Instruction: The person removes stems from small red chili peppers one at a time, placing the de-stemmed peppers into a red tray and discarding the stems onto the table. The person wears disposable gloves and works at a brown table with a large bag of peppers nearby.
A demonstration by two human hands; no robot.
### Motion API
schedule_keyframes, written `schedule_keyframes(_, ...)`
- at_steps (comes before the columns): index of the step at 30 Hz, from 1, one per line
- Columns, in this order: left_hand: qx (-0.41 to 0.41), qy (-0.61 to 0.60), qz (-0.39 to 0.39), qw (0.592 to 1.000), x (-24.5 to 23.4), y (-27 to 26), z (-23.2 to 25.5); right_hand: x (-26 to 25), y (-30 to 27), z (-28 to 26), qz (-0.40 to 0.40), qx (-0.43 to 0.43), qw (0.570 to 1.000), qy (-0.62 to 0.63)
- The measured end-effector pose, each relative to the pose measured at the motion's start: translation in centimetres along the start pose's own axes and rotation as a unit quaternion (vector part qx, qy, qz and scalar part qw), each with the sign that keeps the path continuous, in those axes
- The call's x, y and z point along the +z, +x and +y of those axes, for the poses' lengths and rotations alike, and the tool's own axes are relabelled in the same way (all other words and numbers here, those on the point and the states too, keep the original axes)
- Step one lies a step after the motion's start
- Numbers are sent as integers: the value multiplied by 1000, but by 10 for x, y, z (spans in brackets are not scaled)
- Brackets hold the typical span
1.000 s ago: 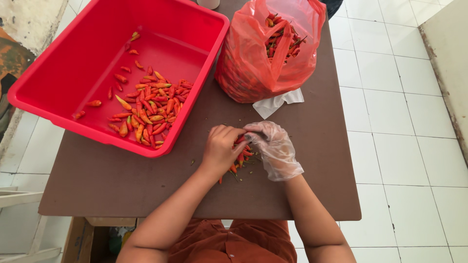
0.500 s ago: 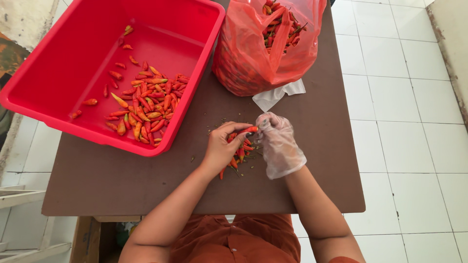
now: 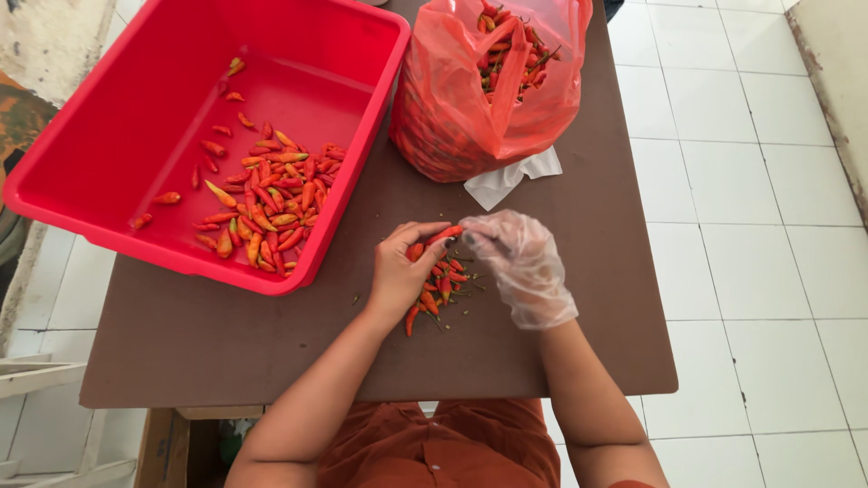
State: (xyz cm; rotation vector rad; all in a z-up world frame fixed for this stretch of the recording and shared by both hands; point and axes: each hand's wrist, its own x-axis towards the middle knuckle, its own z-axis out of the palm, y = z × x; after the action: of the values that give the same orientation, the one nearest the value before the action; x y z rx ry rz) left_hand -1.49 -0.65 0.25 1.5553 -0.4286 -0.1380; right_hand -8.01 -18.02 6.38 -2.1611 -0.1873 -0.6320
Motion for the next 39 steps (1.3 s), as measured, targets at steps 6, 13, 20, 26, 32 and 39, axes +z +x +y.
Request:
schedule_keyframes(6, 27, 46, 6, 999, 2, -1, -2, 14, -5, 12, 36, -75, 989, -123)
schedule_keyframes(13, 150, 110, 24, 982, -1, -4, 23, 15, -6, 29, 41, 38, 988, -143)
schedule_keyframes(20, 294, 406, 246, 830, -70, -4, 95, 15, 2, 38, -142, -60, 949, -277)
schedule_keyframes(26, 251, 536, 261, 763, -81, 14, 104, 33, 8, 47, -211, -6, 935, -285)
schedule_keyframes(32, 328, 454, 140, 817, -27, 8, 72, 49, -9, 75, -187, -2, 913, -363)
schedule_keyframes(39, 304, 385, 81, 868, -18, 8, 26, 14, -6, 46, -129, 77, 983, -109)
